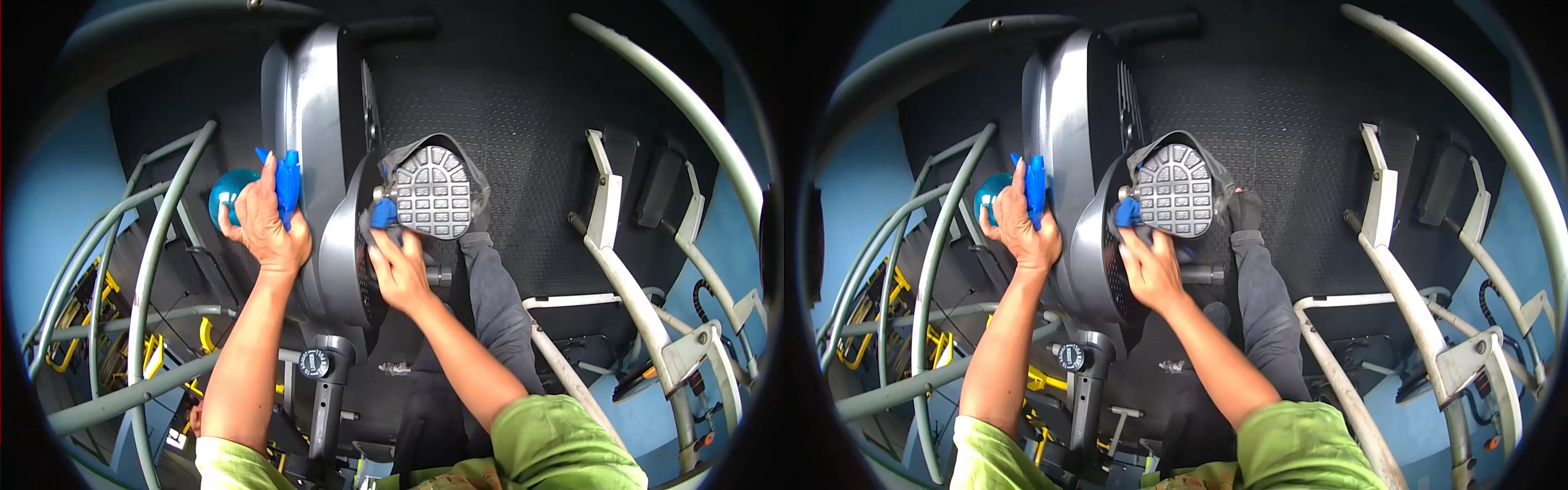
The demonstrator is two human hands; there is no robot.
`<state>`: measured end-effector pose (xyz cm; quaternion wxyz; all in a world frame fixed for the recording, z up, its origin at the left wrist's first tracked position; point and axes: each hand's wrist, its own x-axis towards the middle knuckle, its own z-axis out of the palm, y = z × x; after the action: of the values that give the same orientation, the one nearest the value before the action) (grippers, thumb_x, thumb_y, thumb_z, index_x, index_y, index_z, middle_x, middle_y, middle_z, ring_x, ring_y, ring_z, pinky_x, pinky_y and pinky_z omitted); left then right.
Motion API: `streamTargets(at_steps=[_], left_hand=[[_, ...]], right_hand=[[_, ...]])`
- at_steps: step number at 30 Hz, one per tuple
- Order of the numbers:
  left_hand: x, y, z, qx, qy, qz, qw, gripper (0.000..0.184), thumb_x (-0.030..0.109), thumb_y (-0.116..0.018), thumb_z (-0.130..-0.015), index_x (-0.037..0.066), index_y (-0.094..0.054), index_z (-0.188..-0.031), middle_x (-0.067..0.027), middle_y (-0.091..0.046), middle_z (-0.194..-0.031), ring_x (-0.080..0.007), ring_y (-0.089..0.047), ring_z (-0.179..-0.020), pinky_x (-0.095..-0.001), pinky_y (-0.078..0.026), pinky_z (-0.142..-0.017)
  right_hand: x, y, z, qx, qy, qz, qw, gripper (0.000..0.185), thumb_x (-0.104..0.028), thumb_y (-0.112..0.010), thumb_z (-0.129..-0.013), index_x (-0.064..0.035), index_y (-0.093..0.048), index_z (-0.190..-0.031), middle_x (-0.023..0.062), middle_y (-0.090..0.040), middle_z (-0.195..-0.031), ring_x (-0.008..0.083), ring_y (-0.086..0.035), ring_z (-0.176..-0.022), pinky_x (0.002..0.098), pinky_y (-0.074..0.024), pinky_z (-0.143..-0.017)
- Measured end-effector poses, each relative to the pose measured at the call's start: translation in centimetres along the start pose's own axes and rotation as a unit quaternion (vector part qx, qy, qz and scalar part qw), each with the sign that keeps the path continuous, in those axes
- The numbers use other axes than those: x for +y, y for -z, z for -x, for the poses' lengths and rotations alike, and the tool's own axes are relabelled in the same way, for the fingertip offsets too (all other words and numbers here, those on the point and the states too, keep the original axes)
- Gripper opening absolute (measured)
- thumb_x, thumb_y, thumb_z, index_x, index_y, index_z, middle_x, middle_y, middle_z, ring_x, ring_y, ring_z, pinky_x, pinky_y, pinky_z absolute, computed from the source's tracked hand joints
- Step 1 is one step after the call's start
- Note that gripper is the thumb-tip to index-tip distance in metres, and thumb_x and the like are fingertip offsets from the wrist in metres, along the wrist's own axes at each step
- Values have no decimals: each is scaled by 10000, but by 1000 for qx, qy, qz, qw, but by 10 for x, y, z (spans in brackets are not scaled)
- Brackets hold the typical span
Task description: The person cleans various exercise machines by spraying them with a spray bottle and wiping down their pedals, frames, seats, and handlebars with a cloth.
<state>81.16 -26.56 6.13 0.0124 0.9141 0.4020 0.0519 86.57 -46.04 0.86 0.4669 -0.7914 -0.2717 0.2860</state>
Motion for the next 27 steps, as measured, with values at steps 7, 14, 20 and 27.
streamTargets(at_steps=[7, 14, 20, 27], left_hand=[[-4, -3, 1, 4, -4, 6, 1000, 881, 67, -628, -567, 219, -507, -1426, 46, -588, -991, -168, -567, -1080, -461, -96, -1122], [-5, -4, 1, -7, 8, 11, 1000, 888, 94, -633, -552, 232, -515, -1421, 41, -595, -1014, -166, -566, -1088, -456, -84, -1125], [-4, -2, 0, -4, 8, 17, 1000, 868, 108, -625, -551, 226, -533, -1407, 38, -595, -1024, -168, -565, -1091, -456, -84, -1125], [-4, -2, 1, 0, 13, 31, 999, 835, 68, -627, -611, 227, -516, -1423, 27, -594, -1003, -172, -560, -1105, -453, -98, -1129]], right_hand=[[55, -46, 43, -14, -84, -25, 996, 192, -133, -646, -881, -119, -726, -1055, 242, -603, -1129, 437, -599, -993, 465, -485, -882], [-29, 0, -3, 3, -246, -147, 958, 277, -156, -552, -953, -45, -671, -1178, 229, -628, -1199, 387, -614, -1055, 408, -461, -973], [25, -44, 57, -79, -332, -55, 938, 331, -189, -554, -954, -82, -644, -1255, 250, -506, -1391, 380, -494, -1291, 367, -402, -1062], [49, 12, 109, -304, -551, -138, 765, 363, -264, -671, -867, -12, -687, -1127, 130, -695, -1070, 197, -628, -1016, 322, -472, -911]])
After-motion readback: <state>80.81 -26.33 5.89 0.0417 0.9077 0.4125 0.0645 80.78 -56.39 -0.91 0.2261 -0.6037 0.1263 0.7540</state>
